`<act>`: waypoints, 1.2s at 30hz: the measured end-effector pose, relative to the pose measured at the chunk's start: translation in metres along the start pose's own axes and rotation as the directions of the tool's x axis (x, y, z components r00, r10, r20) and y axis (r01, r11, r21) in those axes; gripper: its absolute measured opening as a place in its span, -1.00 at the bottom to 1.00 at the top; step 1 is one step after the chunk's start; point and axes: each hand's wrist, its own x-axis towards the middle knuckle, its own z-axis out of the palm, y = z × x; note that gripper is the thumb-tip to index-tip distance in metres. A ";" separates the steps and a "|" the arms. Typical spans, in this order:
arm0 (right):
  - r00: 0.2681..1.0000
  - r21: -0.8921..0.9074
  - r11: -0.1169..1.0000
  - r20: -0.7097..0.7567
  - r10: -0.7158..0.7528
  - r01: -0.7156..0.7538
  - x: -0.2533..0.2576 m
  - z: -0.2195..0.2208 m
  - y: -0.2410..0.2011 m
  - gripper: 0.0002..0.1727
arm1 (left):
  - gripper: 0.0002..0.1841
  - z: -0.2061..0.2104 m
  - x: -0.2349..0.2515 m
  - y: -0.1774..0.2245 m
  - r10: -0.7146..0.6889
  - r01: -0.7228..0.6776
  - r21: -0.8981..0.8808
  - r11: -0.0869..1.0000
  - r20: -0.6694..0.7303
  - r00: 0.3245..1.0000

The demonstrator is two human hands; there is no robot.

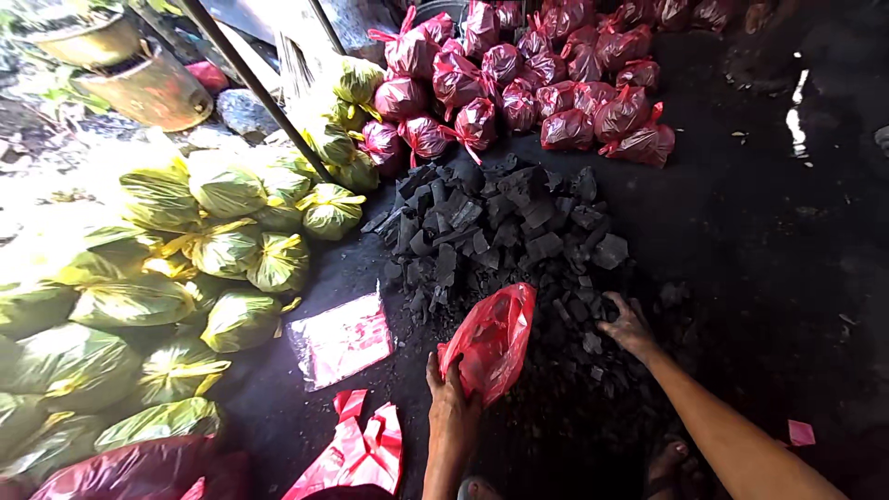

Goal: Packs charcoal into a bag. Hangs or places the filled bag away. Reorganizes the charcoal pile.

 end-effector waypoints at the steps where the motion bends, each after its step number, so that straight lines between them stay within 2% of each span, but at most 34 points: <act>1: 0.999 0.049 0.998 -0.022 -0.025 0.026 -0.003 -0.001 0.003 -0.24 | -0.36 0.000 0.000 0.002 -0.008 0.008 0.004 1.000 0.012 1.000; 4: 0.995 0.245 0.967 -0.085 -0.055 0.074 -0.007 -0.010 0.014 -0.44 | -0.34 0.000 0.001 0.005 -0.020 0.019 0.018 1.000 0.030 0.999; 6: 0.992 0.438 0.896 -0.125 -0.011 0.065 -0.014 -0.018 0.016 -0.53 | -0.33 0.000 0.001 0.008 -0.026 0.024 0.038 0.999 0.047 0.999; 8: 0.990 0.647 0.761 -0.126 0.056 0.040 -0.024 -0.022 0.008 -0.57 | -0.32 0.000 0.000 0.012 -0.028 0.022 0.068 0.997 0.084 0.996; 10: 0.997 0.829 0.559 -0.054 0.055 0.014 -0.045 -0.025 -0.015 -0.55 | -0.31 0.000 -0.002 0.014 -0.018 0.005 0.088 0.996 0.138 0.990; 11: 1.000 0.891 0.454 -0.007 0.018 -0.002 -0.058 -0.023 -0.030 -0.53 | -0.30 0.001 -0.003 0.015 -0.011 -0.006 0.098 0.995 0.175 0.984; 13: 0.994 0.963 0.261 0.093 -0.063 -0.073 -0.085 -0.008 -0.062 -0.63 | -0.26 0.003 -0.006 0.014 0.018 -0.043 0.093 0.995 0.259 0.966; 14: 0.979 0.972 0.196 0.159 -0.124 -0.133 -0.095 0.005 -0.074 -0.63 | -0.22 0.005 -0.006 0.013 0.032 -0.056 0.075 0.996 0.299 0.954; 15: 0.957 0.963 0.203 0.217 -0.191 -0.177 -0.103 0.020 -0.082 -0.61 | -0.18 0.006 -0.007 0.012 0.047 -0.065 0.042 0.997 0.335 0.941; 16: 0.927 0.931 0.321 0.266 -0.263 -0.176 -0.108 0.037 -0.087 -0.58 | -0.13 0.008 -0.006 0.010 0.057 -0.062 0.003 0.998 0.363 0.930; 17: 0.885 0.834 0.546 0.312 -0.345 -0.081 -0.109 0.052 -0.088 -0.52 | -0.11 0.009 -0.005 0.007 0.053 -0.049 -0.021 0.999 0.389 0.920; 18: 0.822 0.607 0.788 0.394 -0.411 0.103 -0.107 0.063 -0.090 -0.45 | -0.11 0.010 -0.003 0.004 0.036 -0.032 -0.017 0.999 0.411 0.911; 19: 0.743 0.270 0.914 0.534 -0.403 0.301 -0.104 0.070 -0.096 -0.33 | -0.13 0.010 -0.002 0.000 0.013 -0.018 0.009 1.000 0.428 0.904; 20: 0.677 0.021 0.897 0.648 -0.349 0.442 -0.102 0.074 -0.104 -0.28 | -0.11 0.010 0.000 -0.004 -0.015 -0.005 0.045 0.999 0.445 0.895; 21: 0.644 -0.032 0.865 0.681 -0.348 0.500 -0.100 0.074 -0.112 -0.33 | -0.09 0.009 0.002 -0.007 -0.040 0.001 0.084 0.996 0.462 0.886; 22: 0.653 0.044 0.864 0.636 -0.411 0.501 -0.097 0.071 -0.119 -0.47 | -0.08 0.009 0.002 -0.010 -0.058 0.003 0.116 0.993 0.473 0.879; 24: 0.753 0.185 0.859 0.417 -0.509 0.478 -0.084 0.061 -0.129 -0.72 | -0.11 0.007 0.001 -0.015 -0.075 -0.003 0.158 0.987 0.486 0.870; 26: 0.809 0.072 0.831 0.198 -0.553 0.551 -0.060 0.054 -0.135 -0.79 | -0.12 0.006 0.001 -0.018 -0.082 -0.008 0.179 0.984 0.491 0.867; 27: 0.817 -0.063 0.824 0.195 -0.543 0.563 -0.047 0.052 -0.137 -0.70 | -0.13 0.005 0.001 -0.018 -0.091 -0.004 0.189 0.982 0.491 0.867; 28: 0.834 -0.210 0.814 0.259 -0.487 0.541 -0.035 0.053 -0.136 -0.52 | -0.14 0.003 0.001 -0.018 -0.100 0.001 0.199 0.980 0.490 0.866; 30: 0.851 -0.423 0.763 0.422 -0.311 0.488 -0.014 0.065 -0.122 -0.13 | -0.16 0.000 0.001 -0.017 -0.112 0.009 0.205 0.979 0.497 0.860; 31: 0.852 -0.491 0.732 0.468 -0.236 0.473 -0.011 0.071 -0.115 -0.02 | -0.18 0.000 0.002 -0.016 -0.111 0.006 0.206 0.978 0.500 0.859; 32: 0.855 -0.536 0.710 0.484 -0.186 0.457 -0.014 0.074 -0.112 0.00 | -0.19 -0.001 0.003 -0.015 -0.107 0.002 0.205 0.979 0.501 0.859; 36: 0.857 -0.587 0.689 0.506 -0.097 0.425 -0.035 0.068 -0.096 -0.12 | -0.17 0.001 0.001 -0.011 -0.081 -0.022 0.196 0.980 0.502 0.861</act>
